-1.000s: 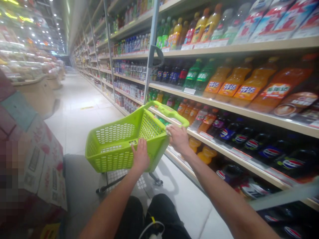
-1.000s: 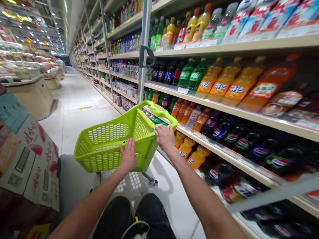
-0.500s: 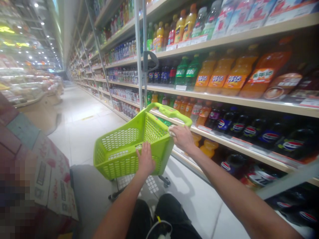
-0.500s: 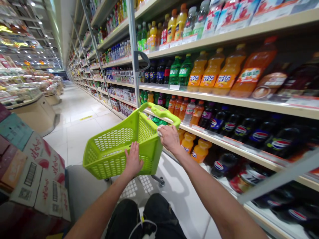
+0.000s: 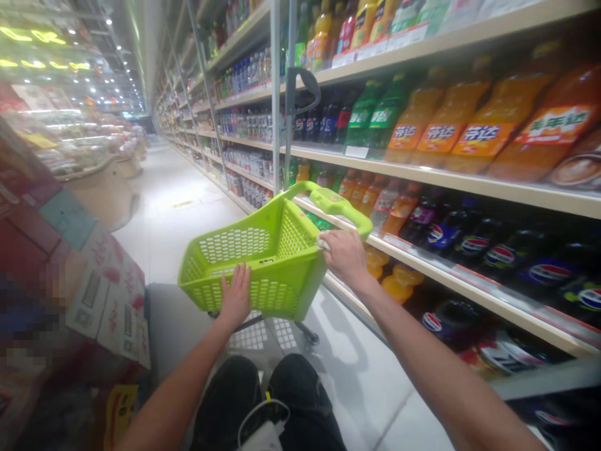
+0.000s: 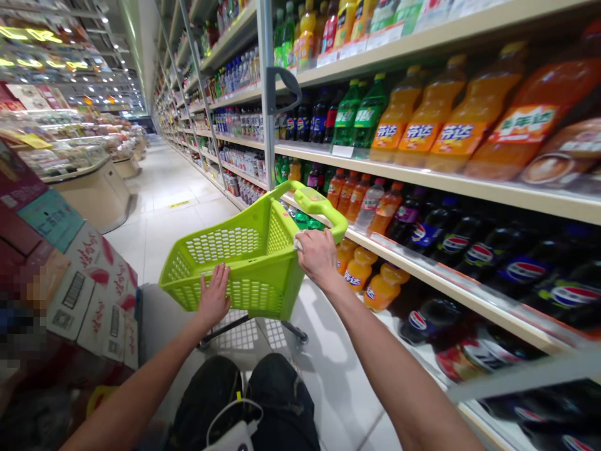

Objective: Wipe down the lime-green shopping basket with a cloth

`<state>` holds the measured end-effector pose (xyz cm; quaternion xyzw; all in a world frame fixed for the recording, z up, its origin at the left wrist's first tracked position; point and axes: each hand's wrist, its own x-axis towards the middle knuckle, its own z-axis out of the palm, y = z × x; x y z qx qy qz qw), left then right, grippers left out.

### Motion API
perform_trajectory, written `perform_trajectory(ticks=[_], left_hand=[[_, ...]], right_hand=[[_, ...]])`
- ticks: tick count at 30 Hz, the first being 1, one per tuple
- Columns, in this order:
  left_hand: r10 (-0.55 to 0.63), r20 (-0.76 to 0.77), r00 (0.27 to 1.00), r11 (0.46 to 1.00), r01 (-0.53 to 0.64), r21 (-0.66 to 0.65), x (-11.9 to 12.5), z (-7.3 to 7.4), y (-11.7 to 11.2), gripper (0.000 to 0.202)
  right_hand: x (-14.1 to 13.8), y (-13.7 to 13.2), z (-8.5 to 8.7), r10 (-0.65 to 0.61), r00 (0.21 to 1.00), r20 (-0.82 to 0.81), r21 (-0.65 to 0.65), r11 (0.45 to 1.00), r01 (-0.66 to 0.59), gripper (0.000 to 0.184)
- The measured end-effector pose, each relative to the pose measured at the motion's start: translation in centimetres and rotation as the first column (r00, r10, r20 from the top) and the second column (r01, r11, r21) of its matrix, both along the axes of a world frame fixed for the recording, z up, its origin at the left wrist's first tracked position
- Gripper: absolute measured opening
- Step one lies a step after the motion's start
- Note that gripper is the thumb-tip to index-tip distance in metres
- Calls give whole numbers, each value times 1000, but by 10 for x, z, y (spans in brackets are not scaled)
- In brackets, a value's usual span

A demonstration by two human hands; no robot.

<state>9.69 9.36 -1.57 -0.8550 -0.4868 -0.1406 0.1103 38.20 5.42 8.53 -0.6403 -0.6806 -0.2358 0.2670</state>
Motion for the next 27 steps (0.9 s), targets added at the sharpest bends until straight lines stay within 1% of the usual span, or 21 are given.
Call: perform_trajectory(ticks=[2,4,9,13,17,19,21,23,25,27], left_hand=[[48,3,999,999,-48,-11,-9,-3,-5,77],[67,10,998,997,-66,-40,-14,-4,-8,80],[43,24,999,992,-40,-118,-18,0,-6,83],[25,49,998,987,-17,-162,-16,4,-2,84],[-5,74,997,976,21,-218,-10,8,-1,85],[-14,80,997,968,33,-250,-7,11,-1,85],[-23,80,997,961,44,-273,-3,15,-1,85],[-33,77,996,956,54,-289,-1,18,-1,84],[-46,73,996,952,66,-300,1,21,0,84],[-66,63,996,951,82,-297,1,22,0,84]], right_hand=[[0,-3,0,23,1000,14,4,1000,-23,27],[0,-6,-1,52,998,40,11,999,-53,27],[1,-13,-2,82,991,105,26,996,-85,27],[0,-15,-1,34,990,135,36,999,-39,26],[-6,-13,-3,-56,996,73,36,998,53,26],[-16,-9,-8,-89,995,33,26,996,88,26],[-31,-4,-16,-80,997,6,1,997,80,29],[-50,2,-28,-18,1000,6,-45,999,18,35],[-64,7,-40,72,997,32,-86,994,-69,42],[-68,8,-47,111,993,43,-84,991,-107,46]])
